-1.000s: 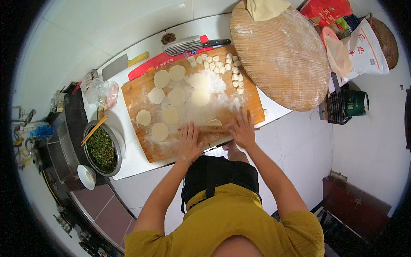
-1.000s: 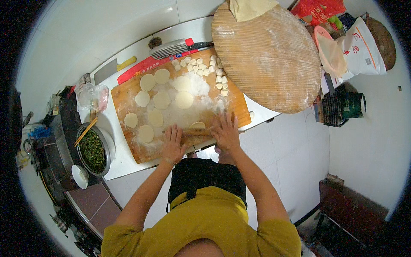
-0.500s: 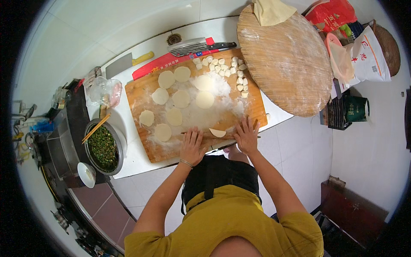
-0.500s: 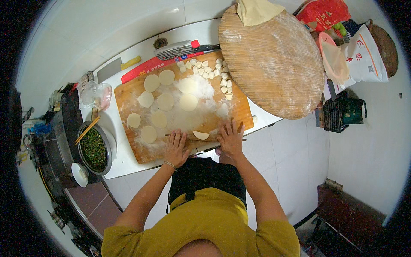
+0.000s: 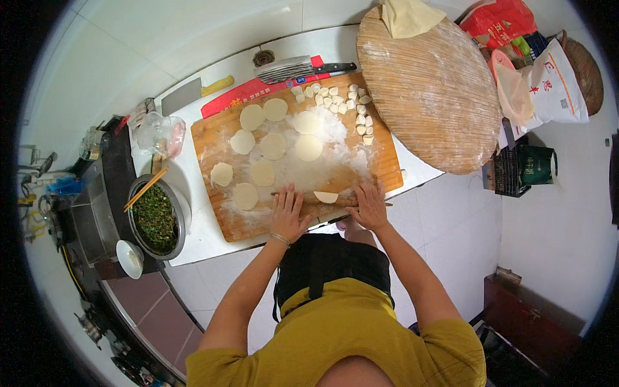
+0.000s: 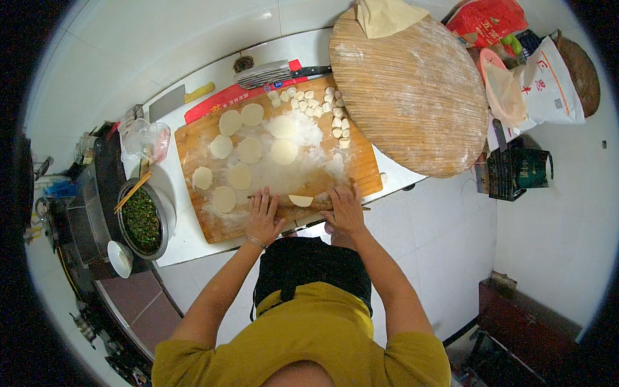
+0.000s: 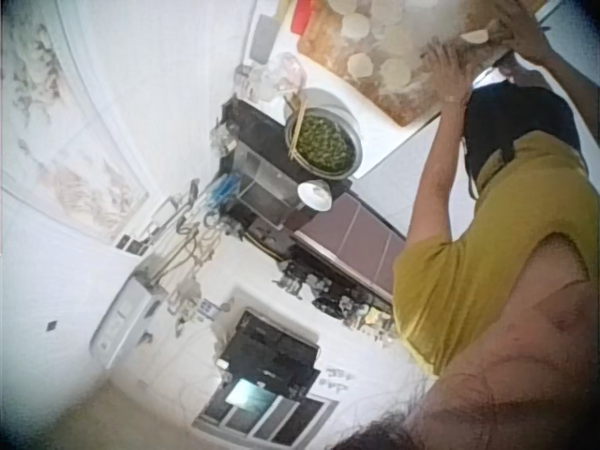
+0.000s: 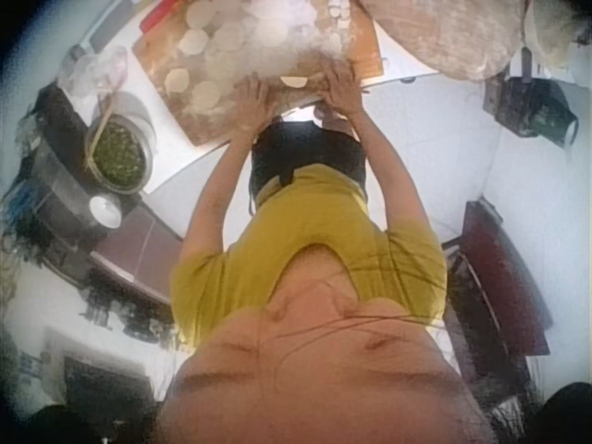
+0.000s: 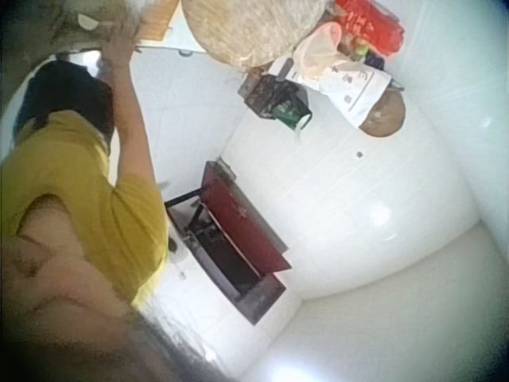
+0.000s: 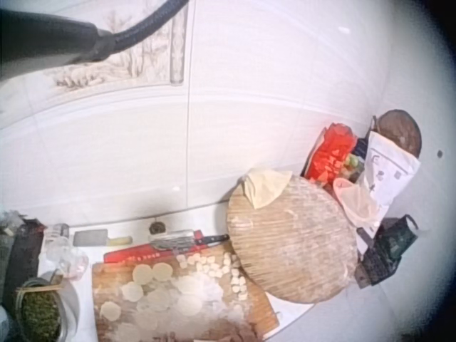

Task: The person rolls small dough balls into flat circular discs using a wooden rolling pin on a floured wooden board. They repeatedly pick up a dough ball, flatten it, and roll it out, placing the finished discs on the board.

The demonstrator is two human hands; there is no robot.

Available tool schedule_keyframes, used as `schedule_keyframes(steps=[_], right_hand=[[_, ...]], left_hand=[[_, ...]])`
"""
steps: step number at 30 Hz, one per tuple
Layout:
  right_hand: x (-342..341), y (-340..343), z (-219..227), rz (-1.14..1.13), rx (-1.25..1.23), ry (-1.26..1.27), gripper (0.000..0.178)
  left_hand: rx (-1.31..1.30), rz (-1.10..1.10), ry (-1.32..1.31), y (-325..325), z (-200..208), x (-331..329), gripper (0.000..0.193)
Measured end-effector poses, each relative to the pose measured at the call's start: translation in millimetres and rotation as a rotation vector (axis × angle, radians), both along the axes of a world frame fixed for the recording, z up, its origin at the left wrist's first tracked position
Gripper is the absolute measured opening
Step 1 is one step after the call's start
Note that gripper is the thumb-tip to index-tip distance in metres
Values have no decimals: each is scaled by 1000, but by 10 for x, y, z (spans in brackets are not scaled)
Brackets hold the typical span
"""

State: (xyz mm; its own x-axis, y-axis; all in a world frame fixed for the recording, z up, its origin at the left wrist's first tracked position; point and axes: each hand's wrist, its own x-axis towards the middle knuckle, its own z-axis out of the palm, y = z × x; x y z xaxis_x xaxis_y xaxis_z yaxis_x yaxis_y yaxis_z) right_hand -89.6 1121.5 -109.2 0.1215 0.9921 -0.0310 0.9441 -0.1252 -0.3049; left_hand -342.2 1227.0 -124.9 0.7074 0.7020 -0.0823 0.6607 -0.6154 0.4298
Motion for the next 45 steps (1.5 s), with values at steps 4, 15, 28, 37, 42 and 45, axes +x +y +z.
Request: schedule_keyframes(steps=[4,15,28,37,42,45], right_hand=[[122,12,-99,103,-34,71,51],[227,-25,154,-226,-307,912,27],[352,17,196,-374,13,519,28],[221,355,56,148,54,-35,51],[281,729,68,-109,22,-236,68],[179,351,-19,-58,16,-165,70]], left_hand=[[16,-129,-79,276,220,276,70],[86,-419,-606,442,186,677,18],[-616,550,-345,-38,-100,516,32],[81,81,-50,333,-92,240,67],[74,117,-79,805,-116,583,74],[38,28,-51,371,-122,187,76]])
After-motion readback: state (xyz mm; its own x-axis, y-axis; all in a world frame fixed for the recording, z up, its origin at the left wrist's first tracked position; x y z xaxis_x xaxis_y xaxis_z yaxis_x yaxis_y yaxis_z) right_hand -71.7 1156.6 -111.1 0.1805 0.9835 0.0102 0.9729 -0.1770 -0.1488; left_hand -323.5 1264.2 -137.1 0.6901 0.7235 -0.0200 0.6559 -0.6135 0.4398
